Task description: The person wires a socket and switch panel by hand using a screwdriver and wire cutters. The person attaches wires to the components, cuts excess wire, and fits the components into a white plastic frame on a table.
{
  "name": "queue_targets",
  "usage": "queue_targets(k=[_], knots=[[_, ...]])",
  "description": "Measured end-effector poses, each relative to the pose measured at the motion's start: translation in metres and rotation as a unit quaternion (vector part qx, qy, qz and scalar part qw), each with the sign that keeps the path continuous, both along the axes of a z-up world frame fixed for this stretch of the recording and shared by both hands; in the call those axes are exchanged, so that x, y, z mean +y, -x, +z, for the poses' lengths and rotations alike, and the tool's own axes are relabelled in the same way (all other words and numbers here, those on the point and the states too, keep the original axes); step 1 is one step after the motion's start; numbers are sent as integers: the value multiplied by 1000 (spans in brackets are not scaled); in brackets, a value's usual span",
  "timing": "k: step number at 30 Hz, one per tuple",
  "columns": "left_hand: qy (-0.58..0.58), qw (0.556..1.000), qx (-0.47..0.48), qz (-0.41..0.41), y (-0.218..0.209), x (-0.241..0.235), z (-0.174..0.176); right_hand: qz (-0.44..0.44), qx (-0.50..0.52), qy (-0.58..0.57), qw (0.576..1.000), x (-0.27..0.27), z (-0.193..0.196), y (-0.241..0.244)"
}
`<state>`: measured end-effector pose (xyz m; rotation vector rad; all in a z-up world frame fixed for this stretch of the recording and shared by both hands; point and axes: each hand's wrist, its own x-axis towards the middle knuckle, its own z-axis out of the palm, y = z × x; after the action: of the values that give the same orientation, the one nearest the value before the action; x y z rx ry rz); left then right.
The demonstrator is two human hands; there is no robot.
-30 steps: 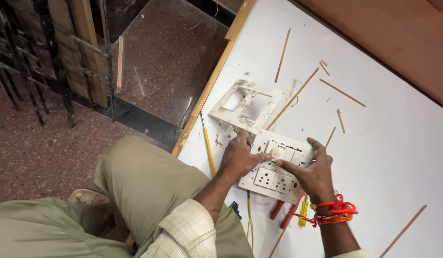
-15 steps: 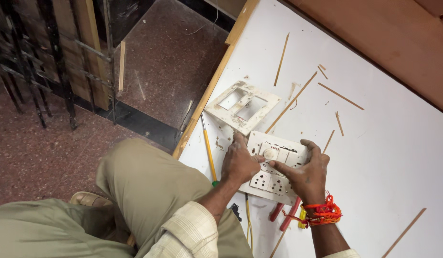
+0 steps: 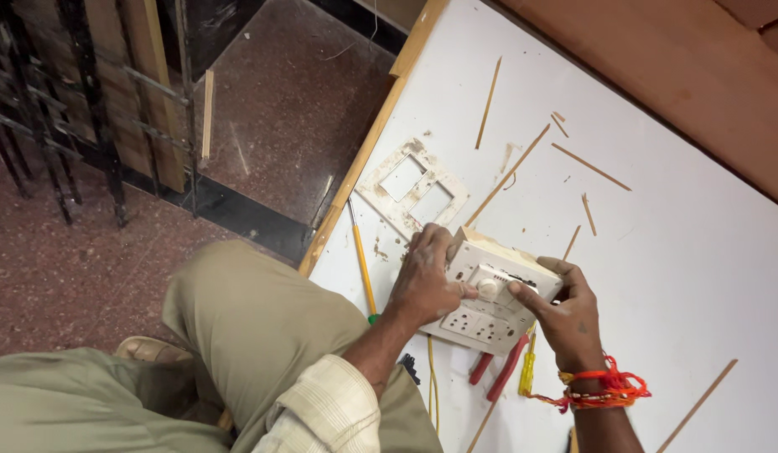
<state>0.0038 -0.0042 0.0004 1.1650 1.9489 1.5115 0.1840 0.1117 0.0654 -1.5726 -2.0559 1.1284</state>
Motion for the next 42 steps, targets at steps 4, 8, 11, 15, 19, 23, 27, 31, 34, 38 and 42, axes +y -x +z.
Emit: queue_targets(k=[4,8,11,15,19,23,27,31,34,38,42], knots=[[-43,994,-99,-14,-2,4,-11,-3,-21,-53,998,-11,6,16],[41,955,-291,-38,2,5,-14,-19,12,-46,999,-18,9,25],[6,941,-338,-15,3,3,-10,-6,14,-52,999,-19,7,29],[37,975,-216,-33,5,3,-6,5,-33,-53,998,-19,9,35],[52,977,-200,-48,5,3,-8,-13,-71,-114,991,-29,9,40],[41,974,-221,-1,4,0,-4,-3,-64,-147,987,-36,7,49],[16,967,-250,51,3,1,-2,14,-85,-199,976,-39,6,57],[44,968,-243,46,5,2,-5,19,-85,-214,973,-37,3,55],[25,972,-232,-3,11,3,-6,21,-56,-141,988,-25,5,43],[163,952,-226,-127,24,5,-9,69,-63,-60,994,-12,0,29],[192,955,-188,-124,20,7,-9,82,-103,-87,987,-13,-7,26]])
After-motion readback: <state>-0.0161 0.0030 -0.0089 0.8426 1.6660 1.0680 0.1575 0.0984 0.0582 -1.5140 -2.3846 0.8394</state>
